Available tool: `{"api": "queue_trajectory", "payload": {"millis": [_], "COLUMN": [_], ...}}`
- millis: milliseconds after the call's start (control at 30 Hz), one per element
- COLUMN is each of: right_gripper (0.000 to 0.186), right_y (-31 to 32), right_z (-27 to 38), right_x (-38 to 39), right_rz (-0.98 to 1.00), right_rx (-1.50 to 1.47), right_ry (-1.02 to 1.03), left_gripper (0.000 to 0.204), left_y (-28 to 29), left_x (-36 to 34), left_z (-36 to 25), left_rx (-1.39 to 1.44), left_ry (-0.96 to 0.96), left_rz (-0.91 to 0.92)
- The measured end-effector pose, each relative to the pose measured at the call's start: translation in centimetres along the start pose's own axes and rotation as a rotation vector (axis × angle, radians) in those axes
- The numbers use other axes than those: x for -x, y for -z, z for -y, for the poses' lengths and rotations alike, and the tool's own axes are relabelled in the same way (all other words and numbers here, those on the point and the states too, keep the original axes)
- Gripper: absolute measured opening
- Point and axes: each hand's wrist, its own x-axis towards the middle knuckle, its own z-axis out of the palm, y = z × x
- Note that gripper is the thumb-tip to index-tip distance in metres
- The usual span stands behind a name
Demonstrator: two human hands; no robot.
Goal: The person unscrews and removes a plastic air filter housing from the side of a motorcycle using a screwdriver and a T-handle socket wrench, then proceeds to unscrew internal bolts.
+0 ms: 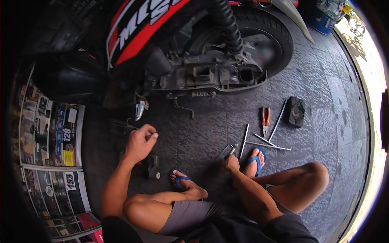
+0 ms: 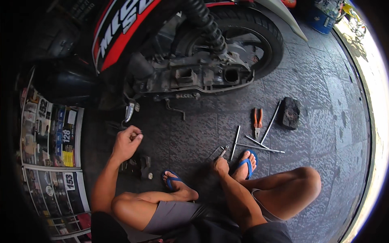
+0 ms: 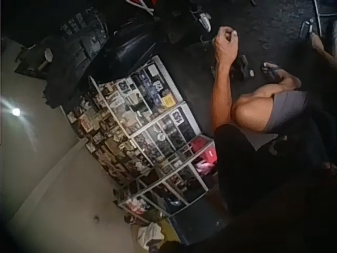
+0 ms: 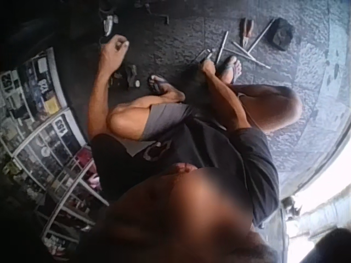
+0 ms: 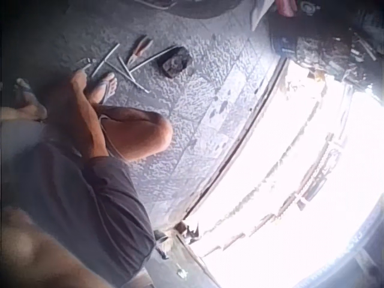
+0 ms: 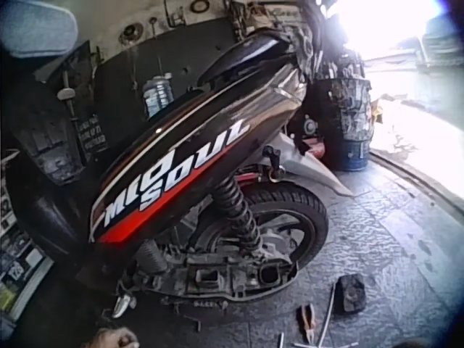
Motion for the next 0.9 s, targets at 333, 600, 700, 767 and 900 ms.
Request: {"api": "queue_trajectory", "payload": {"millis": [333,600,700,767,900], "right_gripper": [0.034,0.036,0.036,0.033,0.025], "right_y": [0.1,3.1,3.9,4.5,4.7], "right_z": [1.1,2.5,3.8,4.5,5.3], "right_x": [0.7,-0.2,-1.6,-2.9,-5.1], "right_rz": [-0.066,-0.243,-0.280,-0.365,-0.383], "right_rx": [-0.095,-0.329,-0.530,-0.584,-0.771], "right_ry": [0.089,0.018,0.058,0.087,0.144], "left_gripper": [0.015,0.020,0.021,0.018,0.019], "left_y": [-6.1,-7.4,-7.3,-7.2,-7.3], "left_x": [-1.7,-0.5,-0.5,-0.5,-0.4], "left_z": [-4.1,-2.1,-2.1,-2.1,-1.9], "left_rx": [-0.009,-0.045,-0.040,-0.043,-0.054], "left_ry": [-0.201,-0.170,-0.095,-0.063,-0.084], "left_rz": [0.291,0.407,0.430,0.420,0.420]}}
